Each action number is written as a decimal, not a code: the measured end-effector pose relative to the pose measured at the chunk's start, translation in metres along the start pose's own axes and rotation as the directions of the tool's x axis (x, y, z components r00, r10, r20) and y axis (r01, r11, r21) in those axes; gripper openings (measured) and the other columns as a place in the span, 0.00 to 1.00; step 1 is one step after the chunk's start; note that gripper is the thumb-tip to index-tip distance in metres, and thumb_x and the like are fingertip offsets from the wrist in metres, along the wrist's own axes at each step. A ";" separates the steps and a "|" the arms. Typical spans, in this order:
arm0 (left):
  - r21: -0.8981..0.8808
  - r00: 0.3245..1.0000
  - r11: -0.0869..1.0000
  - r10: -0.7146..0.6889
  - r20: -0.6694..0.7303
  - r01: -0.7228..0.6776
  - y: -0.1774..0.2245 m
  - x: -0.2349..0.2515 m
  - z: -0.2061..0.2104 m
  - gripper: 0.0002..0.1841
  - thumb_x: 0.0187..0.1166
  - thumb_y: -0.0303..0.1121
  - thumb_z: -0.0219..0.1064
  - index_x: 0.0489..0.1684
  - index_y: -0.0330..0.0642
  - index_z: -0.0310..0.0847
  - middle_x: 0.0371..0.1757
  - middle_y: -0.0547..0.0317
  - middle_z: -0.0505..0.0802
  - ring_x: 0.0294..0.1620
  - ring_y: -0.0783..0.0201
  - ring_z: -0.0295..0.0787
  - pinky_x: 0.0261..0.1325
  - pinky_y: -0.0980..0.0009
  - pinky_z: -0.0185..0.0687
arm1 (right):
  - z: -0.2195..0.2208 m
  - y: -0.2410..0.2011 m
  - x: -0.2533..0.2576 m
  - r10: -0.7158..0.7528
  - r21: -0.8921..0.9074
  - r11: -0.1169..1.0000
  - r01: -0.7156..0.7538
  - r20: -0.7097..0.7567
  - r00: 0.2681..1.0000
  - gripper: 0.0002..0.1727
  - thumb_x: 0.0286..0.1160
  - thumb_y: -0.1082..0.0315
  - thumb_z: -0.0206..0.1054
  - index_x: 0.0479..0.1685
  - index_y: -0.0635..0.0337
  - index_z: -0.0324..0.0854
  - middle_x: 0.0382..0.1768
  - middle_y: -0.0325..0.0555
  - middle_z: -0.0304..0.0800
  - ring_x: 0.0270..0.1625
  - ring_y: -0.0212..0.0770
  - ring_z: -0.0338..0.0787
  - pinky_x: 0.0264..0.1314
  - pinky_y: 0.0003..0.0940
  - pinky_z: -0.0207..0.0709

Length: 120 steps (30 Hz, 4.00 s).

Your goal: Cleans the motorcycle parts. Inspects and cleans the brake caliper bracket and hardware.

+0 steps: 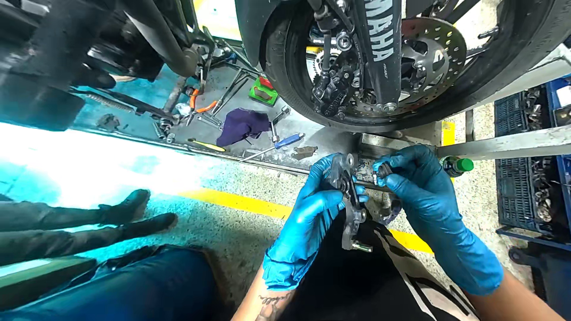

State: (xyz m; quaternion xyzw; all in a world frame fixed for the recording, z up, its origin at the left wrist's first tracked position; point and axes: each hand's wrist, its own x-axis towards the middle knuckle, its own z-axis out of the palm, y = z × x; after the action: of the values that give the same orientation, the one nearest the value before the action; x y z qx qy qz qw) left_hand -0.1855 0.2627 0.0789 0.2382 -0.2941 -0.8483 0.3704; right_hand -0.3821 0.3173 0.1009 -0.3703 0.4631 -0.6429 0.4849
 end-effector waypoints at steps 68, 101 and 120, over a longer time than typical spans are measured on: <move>0.698 0.532 0.683 -0.518 0.671 -0.215 0.158 0.194 -0.043 0.25 0.68 0.53 0.79 0.58 0.49 0.86 0.48 0.70 0.94 0.48 0.77 0.90 0.51 0.77 0.88 | 0.084 0.000 0.089 -0.460 -0.567 0.792 0.227 -0.307 0.833 0.34 0.62 0.73 0.77 0.75 0.58 0.77 0.57 0.36 0.92 0.61 0.29 0.90 0.68 0.29 0.85; -0.183 0.821 0.926 -0.378 -0.428 0.331 0.013 0.048 0.035 0.41 0.91 0.59 0.26 0.49 0.35 0.84 0.28 0.55 0.88 0.22 0.66 0.84 0.25 0.75 0.83 | -0.015 0.077 -0.013 -0.606 -0.693 0.098 0.714 0.528 0.596 0.23 0.86 0.55 0.63 0.77 0.24 0.72 0.62 0.34 0.79 0.67 0.40 0.77 0.79 0.39 0.62; 0.790 0.894 0.463 0.386 0.227 -0.401 0.060 0.146 -0.017 0.21 0.85 0.37 0.65 0.74 0.45 0.74 0.71 0.56 0.83 0.64 0.68 0.83 0.65 0.69 0.82 | 0.002 0.032 -0.050 -0.297 0.002 0.946 0.324 -0.395 0.869 0.13 0.77 0.52 0.71 0.57 0.37 0.90 0.50 0.31 0.97 0.46 0.26 0.94 0.43 0.20 0.88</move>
State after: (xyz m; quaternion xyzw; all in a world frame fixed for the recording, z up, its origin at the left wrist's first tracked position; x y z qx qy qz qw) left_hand -0.2353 0.1116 0.0804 0.3011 -0.7031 -0.5059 0.3988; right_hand -0.3587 0.3621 0.0698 -0.2882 0.4624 -0.7884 0.2857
